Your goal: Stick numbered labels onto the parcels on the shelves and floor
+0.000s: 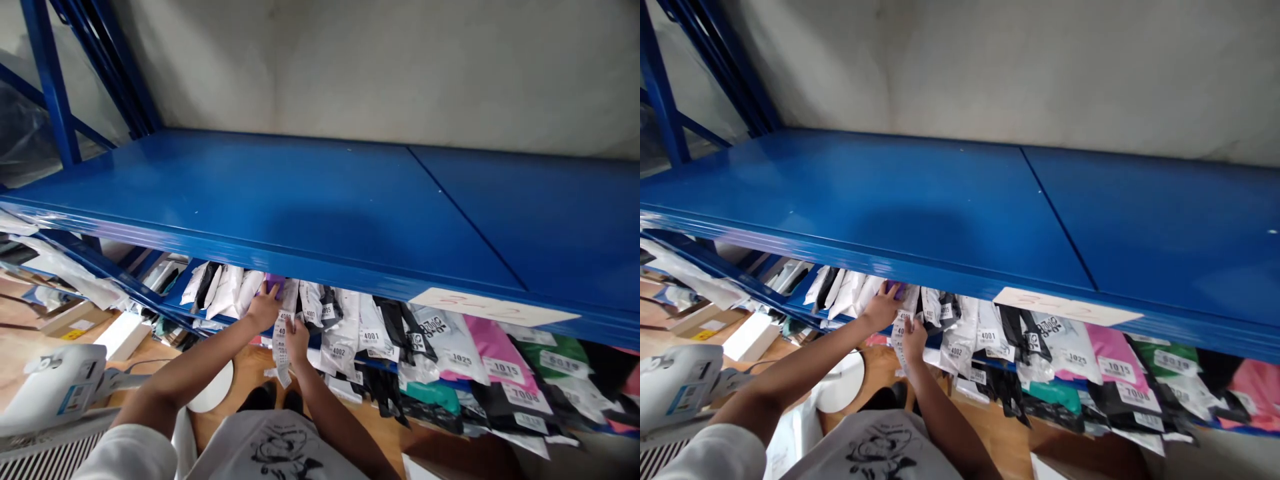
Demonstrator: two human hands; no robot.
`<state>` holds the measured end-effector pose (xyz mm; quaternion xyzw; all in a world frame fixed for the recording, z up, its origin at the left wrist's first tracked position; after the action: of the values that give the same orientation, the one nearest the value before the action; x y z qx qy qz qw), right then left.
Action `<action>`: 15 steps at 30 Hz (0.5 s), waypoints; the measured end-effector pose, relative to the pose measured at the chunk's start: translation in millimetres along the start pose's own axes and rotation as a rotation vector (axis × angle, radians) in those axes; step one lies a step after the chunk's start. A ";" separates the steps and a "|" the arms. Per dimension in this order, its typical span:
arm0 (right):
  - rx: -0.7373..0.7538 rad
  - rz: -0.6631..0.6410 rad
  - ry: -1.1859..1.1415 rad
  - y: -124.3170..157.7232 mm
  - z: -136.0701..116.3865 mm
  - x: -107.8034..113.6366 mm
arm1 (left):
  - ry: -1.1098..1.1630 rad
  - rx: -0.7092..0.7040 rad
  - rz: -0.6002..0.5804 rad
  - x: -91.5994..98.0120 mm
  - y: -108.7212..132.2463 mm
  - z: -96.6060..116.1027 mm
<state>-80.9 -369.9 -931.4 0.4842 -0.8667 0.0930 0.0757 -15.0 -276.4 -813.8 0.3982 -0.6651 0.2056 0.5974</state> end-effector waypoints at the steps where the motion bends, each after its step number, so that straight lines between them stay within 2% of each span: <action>1: -0.003 0.004 0.018 -2.0 2.1 -0.3 | -0.009 -0.014 -0.001 1.4 -0.3 0.6; 6: -0.007 0.027 0.073 -5.2 7.1 0.4 | -0.071 -0.092 -0.007 3.3 -13.8 6.7; 8: -0.009 0.045 0.087 -4.6 6.6 0.6 | -0.093 -0.165 0.001 4.2 -24.2 10.9; 11: -0.009 0.075 0.094 -2.3 5.1 -0.1 | -0.087 -0.366 0.006 4.3 -41.8 14.8; 15: -0.005 0.115 0.065 5.4 2.9 -6.0 | -0.024 -0.632 -0.047 -4.7 -62.6 5.5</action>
<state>-82.5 -362.8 -936.1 0.4301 -0.8905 0.1106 0.0994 29.9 -316.6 -832.0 0.2107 -0.6935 -0.0297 0.6883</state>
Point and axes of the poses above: each hand's wrist, its own y-axis away from the middle knuckle, its own x-axis out of the back of the hand, z = x × y, the point moved 5 cm from there along -y, towards the middle knuckle, and after that the axes turned 8 degrees about -y, right-handed, at the moved point
